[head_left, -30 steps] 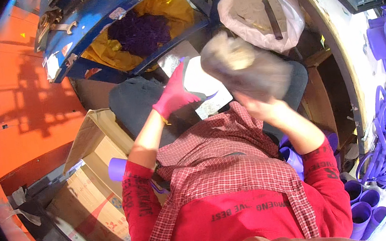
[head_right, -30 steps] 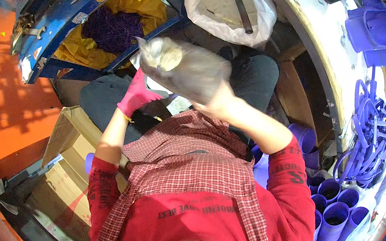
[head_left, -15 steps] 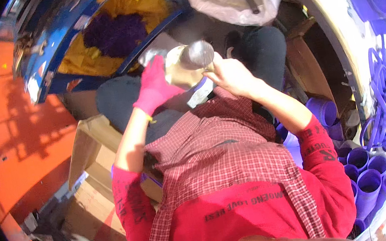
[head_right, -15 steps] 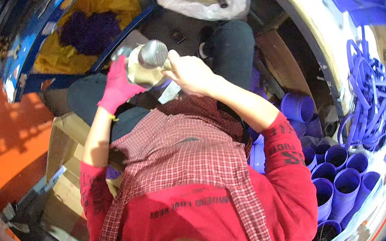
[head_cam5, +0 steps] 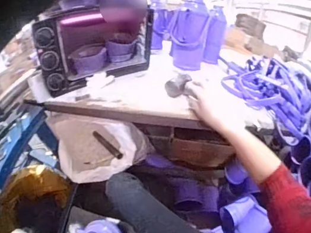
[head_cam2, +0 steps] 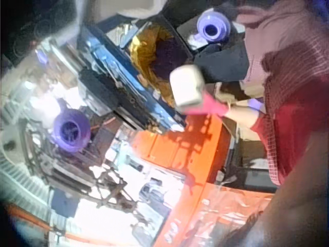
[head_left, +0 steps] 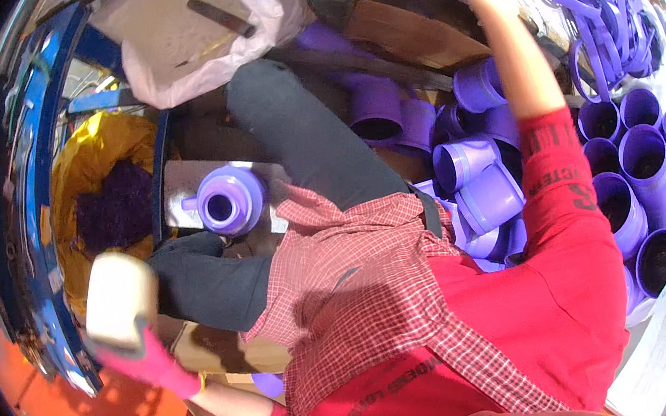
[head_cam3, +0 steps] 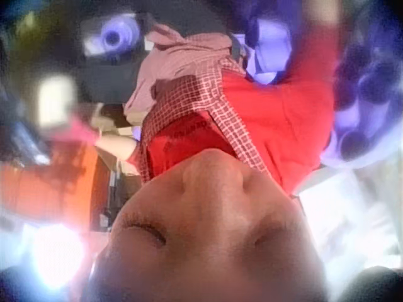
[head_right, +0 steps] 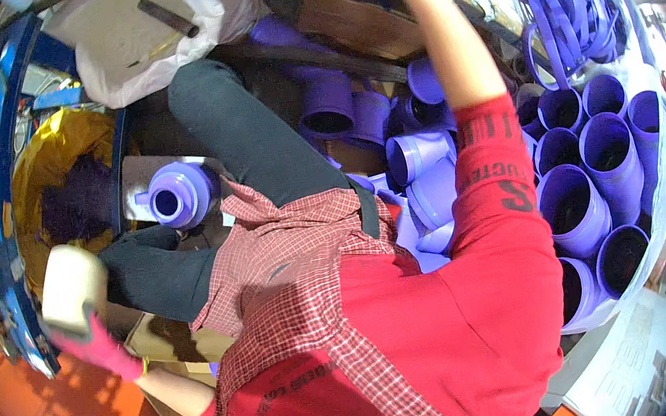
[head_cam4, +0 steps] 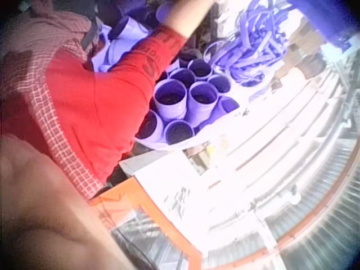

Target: The person assembles purple plastic watering cans by retrieving molded parts from a machine, attaching handles, and using a hammer to tap components into place. The person repeatedly picks up parts, aligns them, and secures them before placing the finished cans into a cardboard box.

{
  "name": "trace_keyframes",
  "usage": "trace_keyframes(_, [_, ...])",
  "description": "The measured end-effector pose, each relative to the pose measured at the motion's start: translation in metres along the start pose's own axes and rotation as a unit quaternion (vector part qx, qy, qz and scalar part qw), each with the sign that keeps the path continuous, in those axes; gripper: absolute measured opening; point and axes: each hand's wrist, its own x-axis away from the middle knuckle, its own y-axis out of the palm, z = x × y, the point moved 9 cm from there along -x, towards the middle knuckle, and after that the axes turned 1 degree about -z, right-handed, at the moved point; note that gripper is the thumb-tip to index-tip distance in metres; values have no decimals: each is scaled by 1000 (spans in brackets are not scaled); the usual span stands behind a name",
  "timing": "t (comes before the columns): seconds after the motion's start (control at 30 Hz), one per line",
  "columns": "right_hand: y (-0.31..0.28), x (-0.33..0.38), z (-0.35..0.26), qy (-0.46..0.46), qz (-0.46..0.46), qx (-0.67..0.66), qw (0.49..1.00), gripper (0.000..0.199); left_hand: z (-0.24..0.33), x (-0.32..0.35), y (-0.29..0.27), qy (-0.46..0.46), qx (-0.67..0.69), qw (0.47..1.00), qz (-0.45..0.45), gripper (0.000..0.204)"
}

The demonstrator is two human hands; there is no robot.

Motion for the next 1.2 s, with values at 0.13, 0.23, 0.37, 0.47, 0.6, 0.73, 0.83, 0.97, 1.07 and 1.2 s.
trace_keyframes(0.13, [86, 135, -56, 140, -80, -465, 870, 13, -114, 61, 6, -154, -128, 979, 31, 89])
trace_keyframes(0.23, [225, 359, -152, 600, -428, -633, 238, 42, -191, 164, 89, -315, -73, 940, -108, 92])
trace_keyframes(0.37, [318, 507, -155, 791, -275, -520, 168, 56, -250, 244, 163, -296, -26, 934, -197, 66])
trace_keyframes(0.47, [367, 524, -147, 772, -97, -616, 125, 46, -245, 209, 155, -237, 2, 939, -250, 61])
trace_keyframes(0.6, [355, 563, -101, 863, -68, -408, 289, 24, -173, 68, 82, -325, -15, 930, -172, 45])
trace_keyframes(0.73, [291, 561, -46, 843, -51, -284, 454, 23, 37, -9, 142, 46, 23, 949, -312, 75])
trace_keyframes(0.83, [232, 506, -9, 709, -58, -357, 606, 11, 147, 41, 229, 332, -62, 790, -511, 85])
trace_keyframes(0.97, [132, 402, 19, 522, -34, -472, 710, 17, 164, 44, 244, 325, -32, 764, -556, 79])
trace_keyframes(1.07, [88, 345, 26, 517, -153, -486, 688, 17, 133, 1, 182, 238, 30, 881, -409, 73])
trace_keyframes(1.2, [37, 227, -12, 330, -69, -570, 750, 24, 25, 3, 101, -201, 380, 871, -237, 73])
